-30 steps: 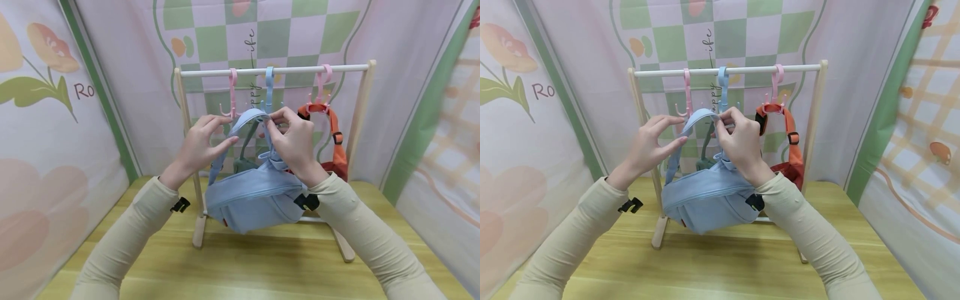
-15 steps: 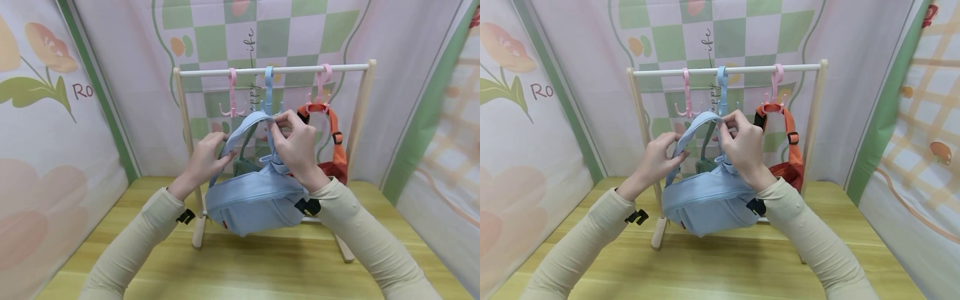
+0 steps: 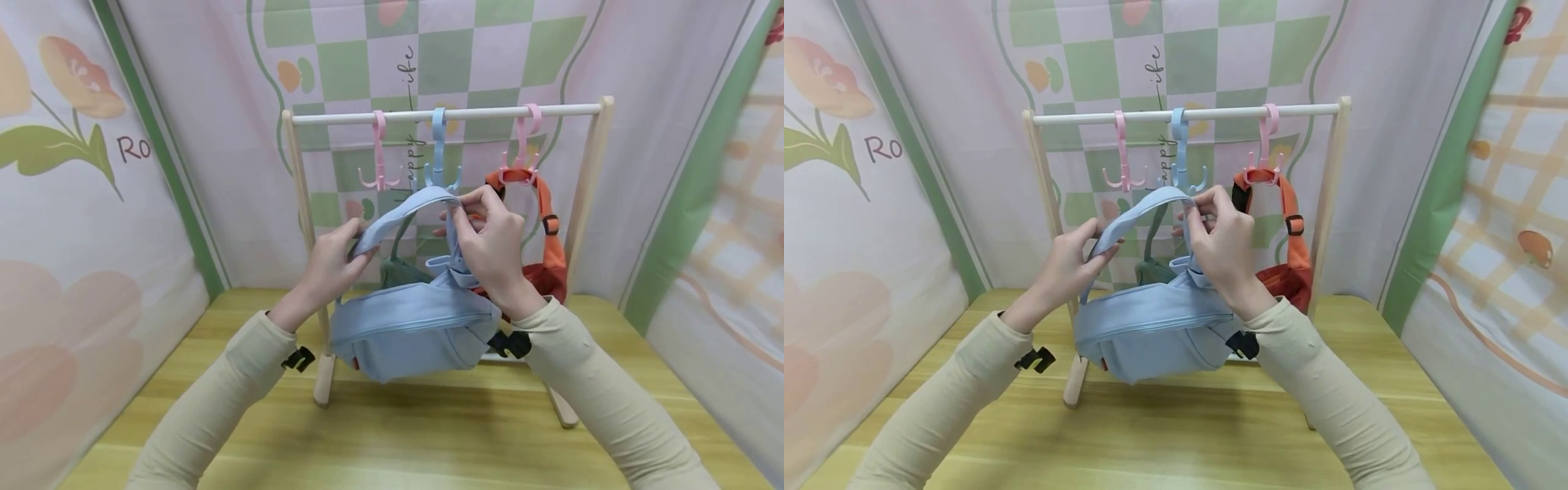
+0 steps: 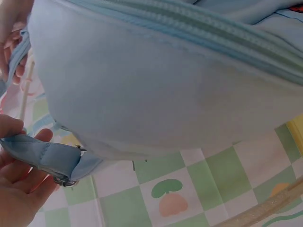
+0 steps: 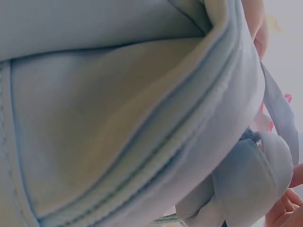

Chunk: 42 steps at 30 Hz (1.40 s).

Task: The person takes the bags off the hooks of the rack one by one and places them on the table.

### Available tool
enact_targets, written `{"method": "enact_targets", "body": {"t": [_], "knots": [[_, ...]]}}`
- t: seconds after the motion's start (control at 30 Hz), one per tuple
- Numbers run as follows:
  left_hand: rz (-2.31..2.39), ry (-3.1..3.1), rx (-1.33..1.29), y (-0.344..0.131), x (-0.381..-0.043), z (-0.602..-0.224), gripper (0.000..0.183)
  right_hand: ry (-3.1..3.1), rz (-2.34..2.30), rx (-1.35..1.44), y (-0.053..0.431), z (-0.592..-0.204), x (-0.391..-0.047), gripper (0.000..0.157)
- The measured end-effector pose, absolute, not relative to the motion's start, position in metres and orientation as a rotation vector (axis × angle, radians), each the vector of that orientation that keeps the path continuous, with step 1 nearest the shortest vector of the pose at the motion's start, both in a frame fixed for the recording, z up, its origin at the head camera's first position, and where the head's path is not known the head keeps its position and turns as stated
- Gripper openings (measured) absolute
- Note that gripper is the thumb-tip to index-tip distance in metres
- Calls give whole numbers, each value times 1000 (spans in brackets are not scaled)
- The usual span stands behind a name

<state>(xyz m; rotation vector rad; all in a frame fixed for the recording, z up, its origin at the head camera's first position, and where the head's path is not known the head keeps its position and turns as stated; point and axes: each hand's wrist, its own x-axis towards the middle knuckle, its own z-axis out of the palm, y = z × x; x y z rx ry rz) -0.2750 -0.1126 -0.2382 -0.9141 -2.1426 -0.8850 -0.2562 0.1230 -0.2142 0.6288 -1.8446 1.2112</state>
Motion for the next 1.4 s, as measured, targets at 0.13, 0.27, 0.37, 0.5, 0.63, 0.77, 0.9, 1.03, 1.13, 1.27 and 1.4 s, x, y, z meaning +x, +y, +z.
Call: {"method": "enact_targets", "body": {"t": [0.13,0.27,0.37,0.5,0.63,0.77,0.9,1.03,1.13,1.27,1.4], "knots": [[-899,-2153,-910,-116,-275,-238,13,-1836,1226,642,124,-215,-256,17],[-955,-2175,-907,-119,-273,-237,12,-1837,1269,647,125,-216,-256,17],[-1029,-2192,-926,-122,-271,-235,7,-1842,1300,649,125,-217,-256,17],[-1072,-2211,-930,-126,-269,-233,4,-1849,1329,648,126,-219,-256,18],[-1080,-2223,-899,-129,-268,-233,3,-1874,1345,634,128,-222,-255,19],[-1086,-2221,-886,-133,-267,-233,5,-1889,1349,629,129,-225,-255,18],[-1101,-2212,-871,-137,-266,-232,6,-1891,1368,628,130,-226,-256,19],[-1139,-2227,-845,-141,-264,-230,6,-1920,1369,602,131,-226,-255,20],[-1157,-2237,-838,-143,-263,-230,6,-1959,1357,581,131,-224,-250,20],[-1162,-2237,-833,-146,-262,-231,6,-2002,1353,577,128,-218,-238,19],[-1166,-2240,-812,-149,-260,-231,6,-2047,1390,585,132,-220,-238,20]]}}
